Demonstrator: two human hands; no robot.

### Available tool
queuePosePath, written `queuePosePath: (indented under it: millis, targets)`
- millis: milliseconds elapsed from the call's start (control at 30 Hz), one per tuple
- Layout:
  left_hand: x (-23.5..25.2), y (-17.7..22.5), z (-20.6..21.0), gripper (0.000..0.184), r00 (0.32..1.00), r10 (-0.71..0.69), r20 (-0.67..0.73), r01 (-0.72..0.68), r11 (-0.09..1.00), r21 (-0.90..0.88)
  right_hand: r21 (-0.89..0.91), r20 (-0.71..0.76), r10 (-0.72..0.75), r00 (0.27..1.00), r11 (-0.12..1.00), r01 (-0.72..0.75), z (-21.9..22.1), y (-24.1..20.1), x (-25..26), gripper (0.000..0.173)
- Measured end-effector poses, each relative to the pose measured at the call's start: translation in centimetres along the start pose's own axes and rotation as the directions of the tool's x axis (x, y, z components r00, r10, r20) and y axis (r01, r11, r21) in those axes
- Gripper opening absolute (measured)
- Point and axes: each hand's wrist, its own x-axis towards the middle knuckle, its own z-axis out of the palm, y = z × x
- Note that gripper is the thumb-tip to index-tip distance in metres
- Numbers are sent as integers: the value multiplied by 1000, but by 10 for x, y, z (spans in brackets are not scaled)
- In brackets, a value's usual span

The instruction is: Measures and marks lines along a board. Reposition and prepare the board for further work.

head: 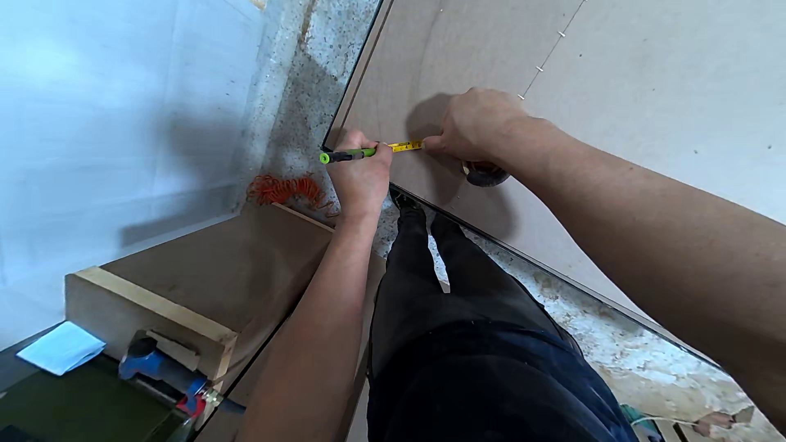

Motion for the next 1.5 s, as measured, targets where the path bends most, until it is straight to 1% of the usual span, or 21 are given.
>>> queuePosePath:
  millis: [367, 500, 767, 867, 933, 967, 1033, 1100, 1167, 1200, 1267, 1333, 1433, 1500]
  targets:
    - [-23, -10, 2, 16, 999, -40, -18, 40, 999, -31, -34, 16, -19, 1000, 999, 20, 14, -1, -7, 63]
    - [-30, -15, 2, 15, 999, -47, -17, 46, 999, -23, -56, 47, -30, 998, 998, 33, 17, -2, -11, 62]
    - [-47, -21, 2, 14, 995, -93, 21, 94, 993, -67, -76, 55, -43, 998, 996, 48, 25, 0, -15, 62]
    - [-61, -31, -3, 14, 992, -108, 69, 115, 987, -112, -122, 70, -100, 993, 987, 108, 29, 1, -18, 62]
    - [-88, -49, -15, 14, 991, -106, 84, 116, 985, -129, -135, 123, -215, 969, 963, 231, 39, 7, -30, 61]
    - [-104, -61, -24, 14, 988, -117, 98, 129, 983, -132, -104, 164, -278, 946, 949, 297, 48, 13, -40, 60]
    - [-136, -89, -48, 16, 969, -192, 153, 203, 977, -61, 69, 236, -371, 898, 928, 365, 78, 28, -68, 59]
    - [-159, -123, -70, 17, 930, -304, 206, 289, 952, 99, 249, 223, -402, 888, 904, 347, 125, 50, -95, 58]
    - [-176, -156, -84, 22, 908, -350, 229, 285, 918, 276, 395, 238, -373, 897, 881, 262, 169, 73, -122, 59]
    - [-182, -169, -90, 24, 899, -365, 241, 274, 899, 341, 434, 248, -345, 905, 875, 214, 185, 81, -135, 60]
    - [-189, -189, -99, 28, 880, -395, 265, 256, 862, 437, 447, 278, -277, 920, 885, 131, 208, 93, -158, 63]
    - [-192, -213, -105, 34, 853, -436, 286, 260, 831, 491, 420, 264, -199, 944, 905, 74, 223, 101, -179, 65]
    - [-186, -248, -112, 43, 809, -489, 325, 254, 791, 557, 375, 196, -65, 979, 927, -14, 241, 109, -204, 71]
    - [-173, -266, -119, 47, 787, -500, 361, 222, 776, 591, 425, 134, 60, 989, 898, -112, 262, 111, -222, 72]
